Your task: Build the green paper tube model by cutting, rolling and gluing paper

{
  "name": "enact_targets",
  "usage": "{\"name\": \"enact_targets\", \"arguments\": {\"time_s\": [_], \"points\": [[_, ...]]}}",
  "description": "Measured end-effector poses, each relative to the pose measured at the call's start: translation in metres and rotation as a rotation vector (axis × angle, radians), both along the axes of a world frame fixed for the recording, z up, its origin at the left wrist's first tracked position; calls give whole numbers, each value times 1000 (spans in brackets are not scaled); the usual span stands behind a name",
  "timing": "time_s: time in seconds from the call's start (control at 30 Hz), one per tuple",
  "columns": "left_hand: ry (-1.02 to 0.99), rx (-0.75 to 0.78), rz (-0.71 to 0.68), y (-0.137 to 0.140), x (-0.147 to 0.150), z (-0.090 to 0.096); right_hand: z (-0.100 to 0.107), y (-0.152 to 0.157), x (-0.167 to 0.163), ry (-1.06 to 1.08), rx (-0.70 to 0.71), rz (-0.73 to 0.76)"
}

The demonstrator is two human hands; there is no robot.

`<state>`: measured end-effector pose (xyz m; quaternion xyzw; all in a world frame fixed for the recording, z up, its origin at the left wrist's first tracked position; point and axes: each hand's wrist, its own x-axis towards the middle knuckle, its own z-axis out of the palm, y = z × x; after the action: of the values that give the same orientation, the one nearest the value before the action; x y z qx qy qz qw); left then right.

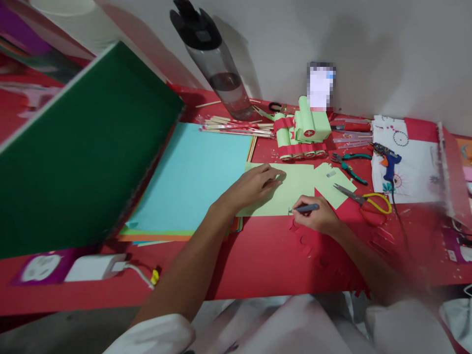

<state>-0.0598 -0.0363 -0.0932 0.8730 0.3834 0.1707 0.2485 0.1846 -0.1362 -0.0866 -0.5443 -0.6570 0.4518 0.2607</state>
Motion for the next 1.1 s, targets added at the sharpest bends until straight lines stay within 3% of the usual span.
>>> {"name": "enact_targets", "arguments": {"time_s": [0.27, 1.1], "points": [[-4, -3, -9, -1, 0, 0, 0, 1, 0, -8, 69, -131], [2, 2, 0, 0, 0, 0, 2, 5, 2, 41, 13, -108]]}}
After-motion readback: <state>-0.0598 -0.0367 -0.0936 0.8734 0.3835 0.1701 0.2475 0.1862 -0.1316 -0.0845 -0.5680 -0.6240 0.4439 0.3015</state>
